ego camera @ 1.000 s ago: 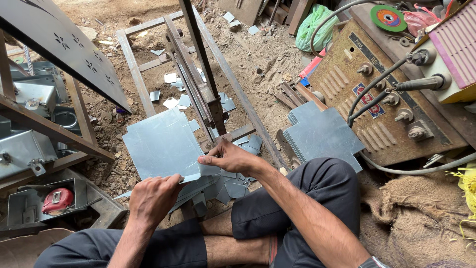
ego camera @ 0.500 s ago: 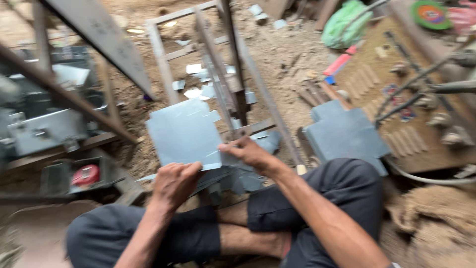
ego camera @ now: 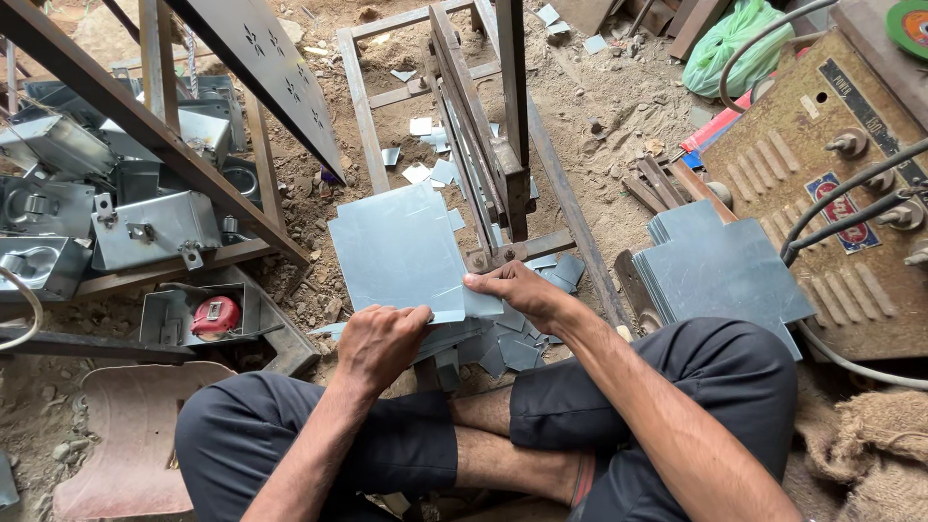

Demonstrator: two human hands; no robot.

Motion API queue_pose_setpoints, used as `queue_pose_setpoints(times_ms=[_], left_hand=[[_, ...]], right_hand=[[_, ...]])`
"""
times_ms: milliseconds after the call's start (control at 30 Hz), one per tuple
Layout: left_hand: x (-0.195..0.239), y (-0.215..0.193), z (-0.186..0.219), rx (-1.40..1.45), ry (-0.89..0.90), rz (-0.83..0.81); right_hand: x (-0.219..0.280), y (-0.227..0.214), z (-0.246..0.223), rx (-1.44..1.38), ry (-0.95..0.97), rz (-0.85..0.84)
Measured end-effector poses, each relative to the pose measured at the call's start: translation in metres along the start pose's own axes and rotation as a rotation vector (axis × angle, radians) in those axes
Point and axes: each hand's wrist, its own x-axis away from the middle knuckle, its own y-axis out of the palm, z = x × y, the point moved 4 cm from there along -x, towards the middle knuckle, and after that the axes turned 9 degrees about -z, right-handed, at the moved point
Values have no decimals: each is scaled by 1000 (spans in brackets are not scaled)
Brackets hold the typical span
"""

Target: The person uses a manual lever-action shear to cut pieces from a metal sheet and then folds the edges of the cut metal pieces by hand.

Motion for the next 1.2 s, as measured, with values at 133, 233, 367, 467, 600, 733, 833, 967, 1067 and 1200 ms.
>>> queue_pose_setpoints(times_ms=[133, 233, 367, 467, 600, 733, 833, 967, 1067, 1200], left_hand=[[0, 1, 2, -12, 16, 5], [0, -1, 1, 29, -6, -23], [-2, -14, 1, 140, 39, 85], [-5, -24, -1, 143, -3, 24], [-10, -26, -6, 89, -20, -112], [-27, -26, -10, 43, -4, -292], [-38, -31, -13, 44, -2, -342], [-45, -33, -16, 25, 41, -352], [-49, -25, -20, 4, 13, -483], [-50, -23, -24, 107, 71, -413]], right_hand=[[0, -2, 1, -18, 13, -6], [-1, -2, 7, -29, 99, 9], [-1, -7, 9, 15, 33, -31], [3, -5, 2, 156, -108, -11], [14, -2, -1, 155, -95, -96], [15, -4, -4, 147, -143, -191], [16, -5, -4, 234, -149, -164], [17, -4, -7, 466, -224, -121], [24, -1, -10, 562, -245, -79], [40, 8, -22, 604, -347, -41]])
